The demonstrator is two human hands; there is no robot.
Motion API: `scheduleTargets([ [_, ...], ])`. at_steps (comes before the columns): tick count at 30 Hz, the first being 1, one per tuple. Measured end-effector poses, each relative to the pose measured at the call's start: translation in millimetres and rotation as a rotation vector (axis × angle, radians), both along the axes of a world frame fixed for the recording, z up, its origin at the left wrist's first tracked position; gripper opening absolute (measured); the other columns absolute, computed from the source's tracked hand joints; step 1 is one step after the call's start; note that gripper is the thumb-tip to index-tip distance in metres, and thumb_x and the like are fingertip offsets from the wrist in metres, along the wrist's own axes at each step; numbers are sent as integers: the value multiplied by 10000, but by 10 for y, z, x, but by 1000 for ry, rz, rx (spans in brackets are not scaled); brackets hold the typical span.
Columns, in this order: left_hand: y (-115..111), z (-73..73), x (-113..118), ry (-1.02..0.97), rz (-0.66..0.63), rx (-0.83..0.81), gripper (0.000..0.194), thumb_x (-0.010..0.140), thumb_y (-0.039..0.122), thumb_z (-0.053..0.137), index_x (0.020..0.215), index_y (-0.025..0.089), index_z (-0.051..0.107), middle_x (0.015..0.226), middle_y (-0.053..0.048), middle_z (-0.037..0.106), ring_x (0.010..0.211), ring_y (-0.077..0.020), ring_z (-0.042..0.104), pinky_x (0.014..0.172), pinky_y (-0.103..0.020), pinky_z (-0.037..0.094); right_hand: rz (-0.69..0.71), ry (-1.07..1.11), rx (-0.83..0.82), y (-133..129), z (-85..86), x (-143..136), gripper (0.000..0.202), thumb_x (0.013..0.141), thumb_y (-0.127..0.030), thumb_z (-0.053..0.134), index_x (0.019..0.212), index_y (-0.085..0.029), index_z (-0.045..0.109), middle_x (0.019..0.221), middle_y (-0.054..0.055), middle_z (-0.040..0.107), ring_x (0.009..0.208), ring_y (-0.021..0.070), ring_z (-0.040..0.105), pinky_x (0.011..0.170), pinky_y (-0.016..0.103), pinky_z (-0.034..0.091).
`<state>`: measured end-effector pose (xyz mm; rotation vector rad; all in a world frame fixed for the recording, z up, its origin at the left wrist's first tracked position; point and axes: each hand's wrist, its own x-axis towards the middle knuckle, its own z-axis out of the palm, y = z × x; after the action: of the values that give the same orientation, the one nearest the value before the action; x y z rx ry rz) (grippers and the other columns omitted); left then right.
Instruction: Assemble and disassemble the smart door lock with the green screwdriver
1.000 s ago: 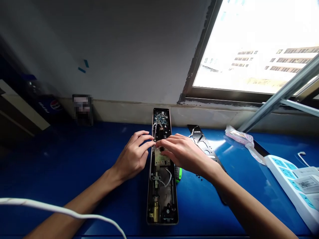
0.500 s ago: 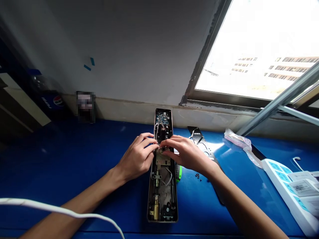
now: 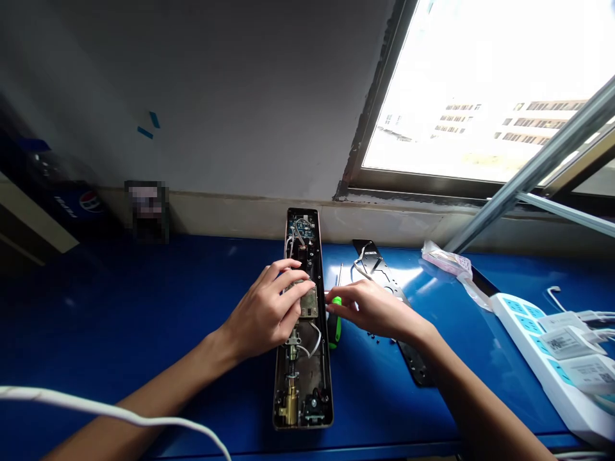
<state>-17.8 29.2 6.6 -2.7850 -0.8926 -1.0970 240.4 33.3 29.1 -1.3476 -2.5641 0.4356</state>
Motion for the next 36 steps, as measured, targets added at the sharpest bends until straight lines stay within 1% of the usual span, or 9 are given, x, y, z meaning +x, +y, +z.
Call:
scheduleTargets([
  [7,2,55,131,86,-39,10,328,972,82,512,1238,139,696,1265,-137,705,1359,-323,506,1081,-520,529,15,-39,-79,-43,-91,4,144,984,-263,622,958,-251,763,727,0,745,599,142,635,585,251,404],
  [10,12,59,212,93,86,-26,307,987,174,545,1248,182,705,1355,-134,654,1421,-367,446,1128,-598,469,0,-33,-96,-64,-83,38,160,1003,-294,599,958,-251,746,709,-6,735,594,141,639,583,246,405],
  [13,20,29,288,45,281,-149,423,943,374,664,1344,240,666,1594,-139,432,1522,-482,263,1148,-744,372,-34,-27,-90,-79,-110,49,196,1019,-377,590,1090,-256,726,783,17,767,635,162,670,578,252,396],
  [15,20,2,323,44,290,-275,612,893,473,723,1456,281,580,1687,-143,262,1537,-531,203,1118,-788,379,-72,-27,-75,-80,-141,35,258,999,-393,617,1187,-240,703,829,49,778,670,189,683,574,262,383],
  [20,7,-44,392,-35,261,-372,895,795,387,822,1580,359,394,1751,-131,21,1542,-554,205,1090,-790,419,-106,-3,-112,-71,-171,-14,315,916,-190,609,1205,-247,721,637,-17,678,527,129,564,540,228,358],
  [24,-11,-82,443,-163,246,-351,930,744,241,821,1564,362,398,1756,-110,14,1563,-519,206,1128,-731,434,-126,21,-140,-80,-158,-7,214,880,-171,614,1030,-223,757,586,-40,620,470,88,451,506,216,307],
  [29,-85,-106,454,-212,254,-373,944,724,218,818,1557,359,399,1756,-97,42,1580,-466,221,1172,-664,434,-119,29,-153,-113,-145,-2,183,879,-175,609,987,-214,752,596,-43,605,485,79,416,509,215,274],
  [33,-175,-103,449,-219,283,-379,920,717,218,816,1536,371,425,1755,-72,80,1584,-442,231,1202,-632,420,-82,31,-178,-153,-138,0,255,900,-196,605,1093,-244,764,609,-44,628,493,86,424,527,220,289],
  [36,-215,-107,443,-204,288,-384,910,731,235,814,1540,373,421,1759,-67,67,1581,-449,235,1193,-640,431,-83,33,-171,-183,-142,24,364,925,-222,605,1252,-316,733,668,-32,694,539,108,518,565,226,322],
])
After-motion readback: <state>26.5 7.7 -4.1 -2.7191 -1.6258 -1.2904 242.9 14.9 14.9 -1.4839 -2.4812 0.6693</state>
